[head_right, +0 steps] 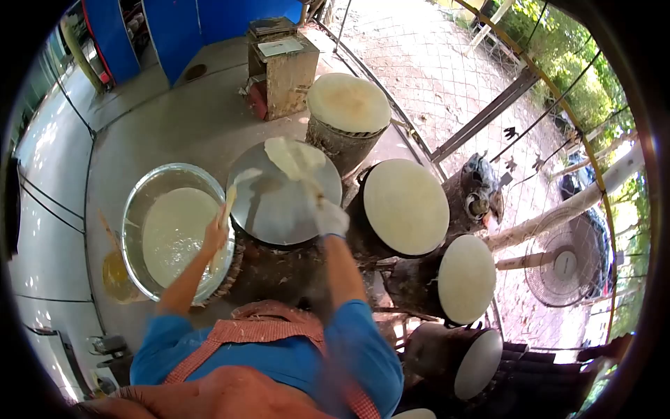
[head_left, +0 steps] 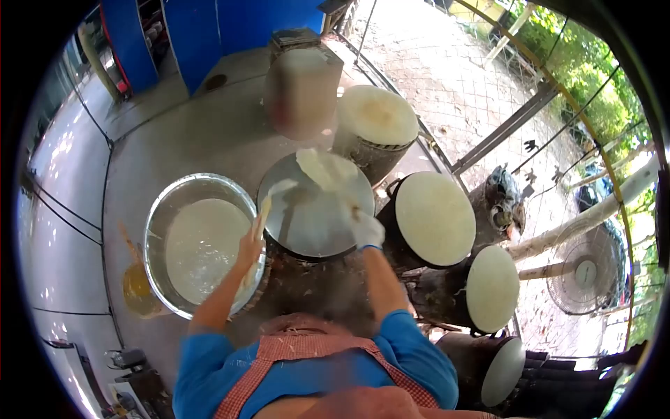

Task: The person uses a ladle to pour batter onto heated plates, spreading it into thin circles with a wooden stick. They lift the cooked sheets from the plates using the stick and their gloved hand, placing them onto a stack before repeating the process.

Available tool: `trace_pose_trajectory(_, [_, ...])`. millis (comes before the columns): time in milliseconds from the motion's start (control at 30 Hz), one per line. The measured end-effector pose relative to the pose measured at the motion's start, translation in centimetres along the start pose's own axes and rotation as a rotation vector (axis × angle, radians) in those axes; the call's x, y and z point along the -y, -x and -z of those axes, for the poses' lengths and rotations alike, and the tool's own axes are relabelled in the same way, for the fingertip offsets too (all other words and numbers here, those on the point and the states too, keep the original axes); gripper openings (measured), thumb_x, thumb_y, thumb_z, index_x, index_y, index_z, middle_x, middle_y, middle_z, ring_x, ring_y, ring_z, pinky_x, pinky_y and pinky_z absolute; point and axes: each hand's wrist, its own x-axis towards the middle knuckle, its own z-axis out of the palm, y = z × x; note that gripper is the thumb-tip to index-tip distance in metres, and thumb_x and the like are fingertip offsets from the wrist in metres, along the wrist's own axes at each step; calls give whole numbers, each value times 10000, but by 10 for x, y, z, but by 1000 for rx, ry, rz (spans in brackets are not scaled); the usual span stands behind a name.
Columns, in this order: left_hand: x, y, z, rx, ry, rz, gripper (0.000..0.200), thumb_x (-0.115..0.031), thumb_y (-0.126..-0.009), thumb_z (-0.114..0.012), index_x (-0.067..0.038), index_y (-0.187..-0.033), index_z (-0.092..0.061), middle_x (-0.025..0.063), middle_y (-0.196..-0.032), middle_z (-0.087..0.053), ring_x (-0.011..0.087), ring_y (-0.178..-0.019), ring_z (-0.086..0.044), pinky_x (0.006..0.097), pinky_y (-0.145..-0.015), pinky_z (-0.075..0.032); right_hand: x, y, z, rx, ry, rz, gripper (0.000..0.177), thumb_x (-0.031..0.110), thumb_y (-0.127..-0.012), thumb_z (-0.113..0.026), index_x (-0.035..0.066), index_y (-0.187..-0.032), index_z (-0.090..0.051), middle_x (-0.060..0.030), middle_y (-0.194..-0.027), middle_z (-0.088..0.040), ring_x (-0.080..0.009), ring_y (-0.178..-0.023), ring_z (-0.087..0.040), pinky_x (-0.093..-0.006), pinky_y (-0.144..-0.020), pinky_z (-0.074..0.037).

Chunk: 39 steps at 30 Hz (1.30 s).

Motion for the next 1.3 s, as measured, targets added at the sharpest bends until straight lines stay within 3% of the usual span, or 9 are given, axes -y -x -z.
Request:
trace_pose_trajectory(100, [42, 52, 14, -162, -35, -246, 754, 7, -725, -473, -211, -1433, -328, 208, -1151, -588, 238, -734, -608, 342, -676, -498, -51, -2, -53, 105, -1059, -228, 293, 255, -855, -552, 44, -1020, -671, -147, -913, -691, -276, -839, -667, -360, -774, -501])
trace_pose_trajectory(200, [43, 78, 25, -86, -60, -147, 756, -5, -726, -474, -190, -1440, -309, 226, -1193, -568, 241, -771, -612, 332, -683, -499, 20, 20, -81, 8, -827, -149, 347, 218, -810, -623, 14, -1089, -649, -142, -923, -694, -200, -850, -659, -292, -764, -500])
trace_pose_trajectory(300, [28, 91, 41, -10, -33, 3, 738, -15, -742, -497, -154, -1437, -290, 250, -1306, -473, 412, -1174, -483, 400, -957, -404, 46, 40, 13, 99, -304, -181, 343, 194, -802, -631, 9, -1091, -646, -137, -909, -695, -180, -820, -657, -272, -734, -502])
trace_pose_trajectory(433, [39, 95, 44, -24, -64, -126, 745, -43, -756, -500, -155, -1449, -249, 276, -1283, -477, 438, -1160, -481, 411, -959, -400, -14, 47, -18, -2, -1197, -331, 228, 150, -817, -609, -12, -961, -678, -93, -785, -676, -155, -675, -637, -293, -636, -511])
trace_pose_trajectory(600, [4, 105, 41, 26, 57, 194, 737, -48, -795, -492, -203, -1462, -219, 205, -977, -626, 239, -457, -548, 341, -422, -474, 26, 37, -33, 378, -1012, -251, 300, 174, -771, -705, -12, -1005, -691, 17, -656, -581, -82, -510, -458, -226, -473, -353])
trace_pose_trajectory(700, [-2, 110, 36, -25, 66, 230, 727, 18, -794, -488, -193, -1453, -263, 162, -837, -612, 171, -417, -487, 314, -375, -418, -17, 19, 14, 319, -1125, -331, 360, 170, -788, -697, -45, -1072, -647, -127, -927, -682, -179, -730, -654, -269, -607, -511])
trace_pose_trajectory(867, [17, 107, 19, -126, 43, 222, 701, -19, -782, -474, -133, -1441, -265, 196, -896, -619, 227, -396, -499, 322, -349, -418, 7, 18, 0, 522, -1186, -470, 270, 189, -791, -707, 43, -1018, -687, 19, -549, -524, -78, -382, -416, -233, -343, -287])
trace_pose_trajectory(1100, [-6, 158, 14, -265, 423, 527, 700, 19, -798, -463, -173, -1442, -267, 35, -541, -432, 112, -336, -381, 270, -264, -320, -58, -59, 32, 383, -1249, -372, 335, 195, -825, -663, 20, -1110, -641, 24, -543, -513, -66, -385, -438, -213, -324, -275])
trace_pose_trajectory(1300, [-13, 184, 4, -275, 628, 717, 638, 14, -812, -476, -163, -1402, -311, 16, -533, -398, 104, -345, -379, 255, -264, -297, -64, -42, -2, 783, -1004, -299, 263, 233, -826, -673, 69, -1031, -683, 9, -540, -523, -104, -381, -445, -270, -337, -278])
